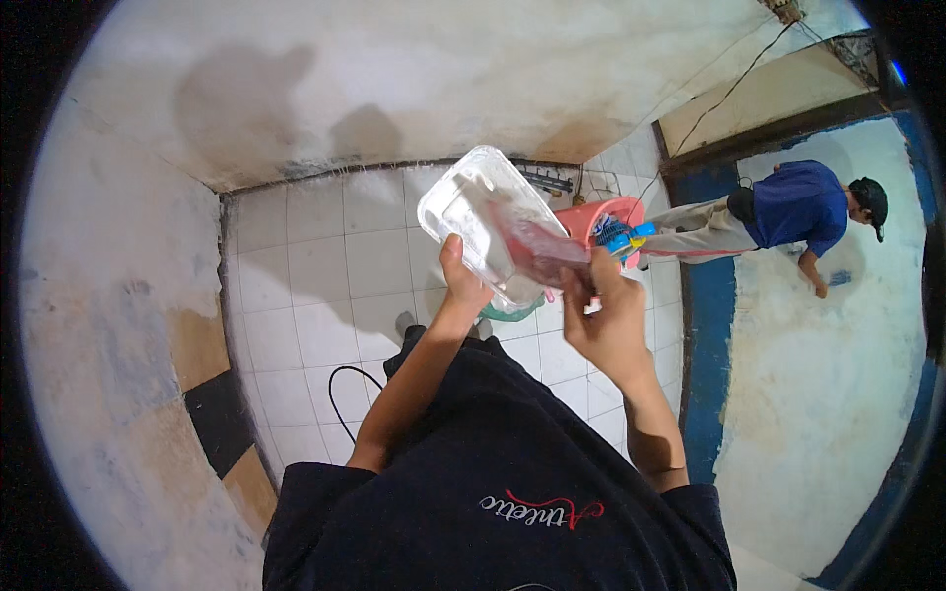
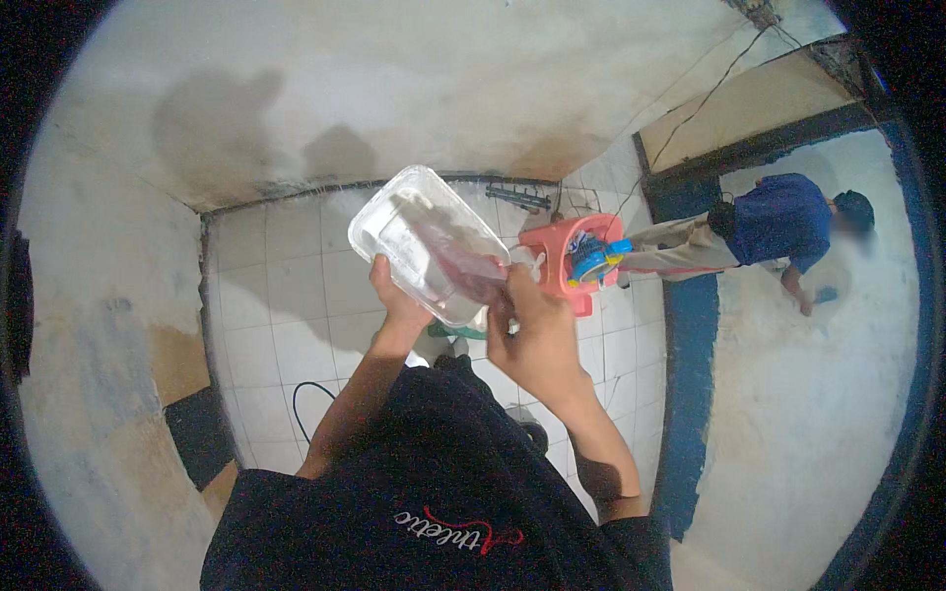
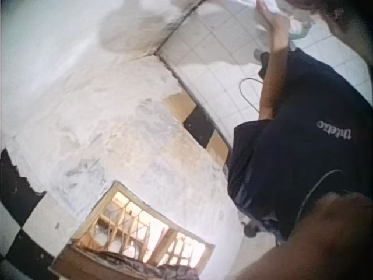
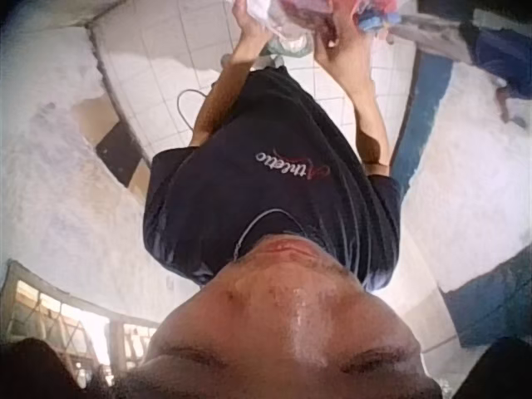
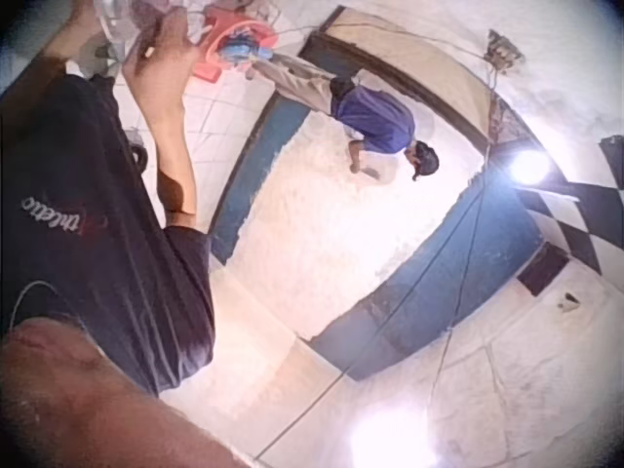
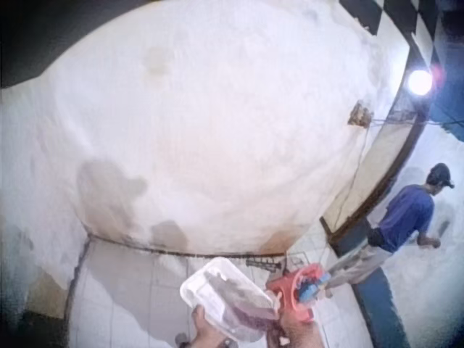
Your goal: The person applies plaster to a wall using a putty knife and a tray, smoothing the surface and replenishing the tool from the tray.
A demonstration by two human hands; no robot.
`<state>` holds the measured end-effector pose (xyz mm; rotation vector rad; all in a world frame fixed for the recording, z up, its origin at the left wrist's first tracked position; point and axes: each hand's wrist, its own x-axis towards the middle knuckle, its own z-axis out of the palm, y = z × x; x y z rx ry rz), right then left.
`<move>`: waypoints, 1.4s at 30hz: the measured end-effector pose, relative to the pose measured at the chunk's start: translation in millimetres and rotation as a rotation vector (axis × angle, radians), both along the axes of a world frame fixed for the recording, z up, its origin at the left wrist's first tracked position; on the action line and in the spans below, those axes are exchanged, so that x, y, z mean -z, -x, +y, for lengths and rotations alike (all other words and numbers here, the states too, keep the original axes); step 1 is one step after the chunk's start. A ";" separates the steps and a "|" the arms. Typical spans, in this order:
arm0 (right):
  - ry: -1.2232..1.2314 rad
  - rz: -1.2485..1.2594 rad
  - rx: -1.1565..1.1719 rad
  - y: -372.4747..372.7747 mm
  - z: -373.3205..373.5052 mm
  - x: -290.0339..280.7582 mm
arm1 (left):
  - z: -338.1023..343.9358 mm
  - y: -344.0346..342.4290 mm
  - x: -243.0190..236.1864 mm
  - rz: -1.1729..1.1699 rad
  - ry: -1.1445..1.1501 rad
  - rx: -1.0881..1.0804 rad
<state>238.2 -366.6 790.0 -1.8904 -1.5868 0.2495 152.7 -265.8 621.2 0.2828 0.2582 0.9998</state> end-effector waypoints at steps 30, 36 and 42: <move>-0.021 -0.337 0.016 -6.4 59.5 8.1 | 10.7 6.6 -44.4 0.032 -0.068 0.091; -0.058 -0.296 0.047 -6.1 61.7 -5.1 | 8.3 12.6 -49.2 0.075 -0.096 0.061; -0.042 -0.326 0.025 1.1 65.4 1.0 | 10.6 15.6 -40.1 0.010 -0.055 0.119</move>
